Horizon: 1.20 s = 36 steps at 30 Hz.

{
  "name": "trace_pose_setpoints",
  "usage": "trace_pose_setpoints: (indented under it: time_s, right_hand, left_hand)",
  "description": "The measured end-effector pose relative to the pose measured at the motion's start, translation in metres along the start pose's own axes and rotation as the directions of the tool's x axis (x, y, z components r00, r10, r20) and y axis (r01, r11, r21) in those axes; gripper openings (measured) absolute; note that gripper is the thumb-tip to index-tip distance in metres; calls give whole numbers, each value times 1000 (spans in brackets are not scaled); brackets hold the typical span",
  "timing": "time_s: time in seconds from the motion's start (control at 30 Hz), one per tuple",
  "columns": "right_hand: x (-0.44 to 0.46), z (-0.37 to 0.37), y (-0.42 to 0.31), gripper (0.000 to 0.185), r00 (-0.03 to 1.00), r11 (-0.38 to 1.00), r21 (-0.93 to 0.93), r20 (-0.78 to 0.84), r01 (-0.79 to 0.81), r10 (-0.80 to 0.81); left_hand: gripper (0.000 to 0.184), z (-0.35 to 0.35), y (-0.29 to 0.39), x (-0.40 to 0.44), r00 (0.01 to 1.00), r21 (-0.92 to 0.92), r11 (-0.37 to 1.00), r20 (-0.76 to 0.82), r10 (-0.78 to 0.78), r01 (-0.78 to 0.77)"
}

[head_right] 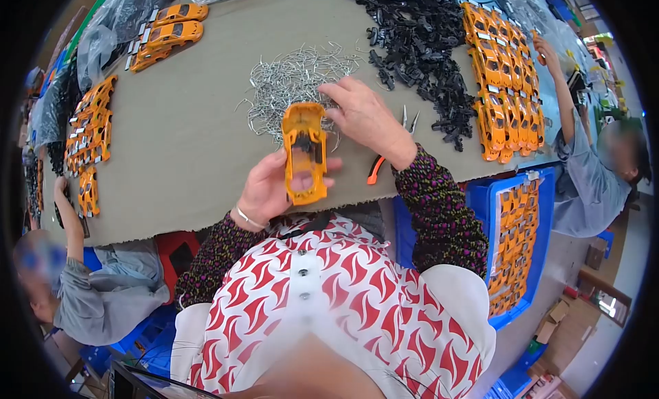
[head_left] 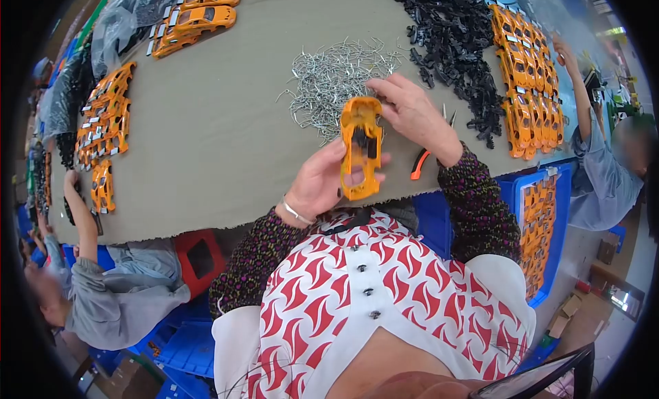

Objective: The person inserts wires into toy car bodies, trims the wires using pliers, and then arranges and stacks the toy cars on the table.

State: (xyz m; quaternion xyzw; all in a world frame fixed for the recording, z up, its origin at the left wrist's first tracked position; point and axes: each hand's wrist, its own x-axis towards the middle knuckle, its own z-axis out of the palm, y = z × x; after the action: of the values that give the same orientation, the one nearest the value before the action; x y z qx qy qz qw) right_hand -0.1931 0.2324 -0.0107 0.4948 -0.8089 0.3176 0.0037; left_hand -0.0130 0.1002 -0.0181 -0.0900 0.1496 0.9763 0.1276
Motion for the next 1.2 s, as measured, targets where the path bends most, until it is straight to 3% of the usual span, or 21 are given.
trace_pose_setpoints:
  time_s: [0.1,0.2,0.37,0.47,0.5,0.53,0.6,0.63,0.73,0.9,1.03,1.13,1.2]
  right_hand:
    - [2,15,6,30,1000,999,35,-13,29,-29]
    - [5,17,5,25,980,933,318,-48,-167,191]
    - [12,5,-7,17,980,936,291,37,-197,195]
    - [11,19,-2,13,997,996,79,-71,47,-42]
    - [10,19,0,13,996,995,79,-73,54,-48]
    - [10,16,-1,13,998,980,192,-43,-43,52]
    - [12,10,-7,13,971,889,394,47,-233,234]
    - [13,8,-6,13,973,892,392,46,-224,224]
    - [15,0,-4,14,945,686,666,95,-293,312]
    - [15,-2,-16,15,962,656,729,13,-196,273]
    - [15,4,-29,17,955,557,819,-41,-137,295]
    - [13,15,-33,19,934,293,951,-16,-95,357]
    - [11,17,-35,17,926,279,955,-9,-104,376]
  left_hand:
    - [54,3,10,4,986,0,988,58,155,-156]
    - [52,-2,25,-6,974,72,972,16,224,-225]
    - [50,-12,42,-21,949,172,940,-71,309,-293]
    - [51,-11,46,-20,950,207,938,-85,299,-277]
    - [51,-11,47,-19,950,223,935,-88,300,-275]
    - [51,-11,48,-19,948,223,933,-88,307,-281]
    - [52,-12,51,-20,962,232,943,-77,261,-238]
    - [53,-12,52,-20,968,237,947,-71,239,-216]
    - [54,-10,57,-18,975,249,950,-64,212,-190]
    - [52,2,62,-6,975,209,953,-4,223,-217]
    - [51,4,58,7,973,215,950,7,232,-228]
    - [50,6,52,17,980,232,953,8,198,-195]
    - [50,6,51,18,984,240,955,4,179,-175]
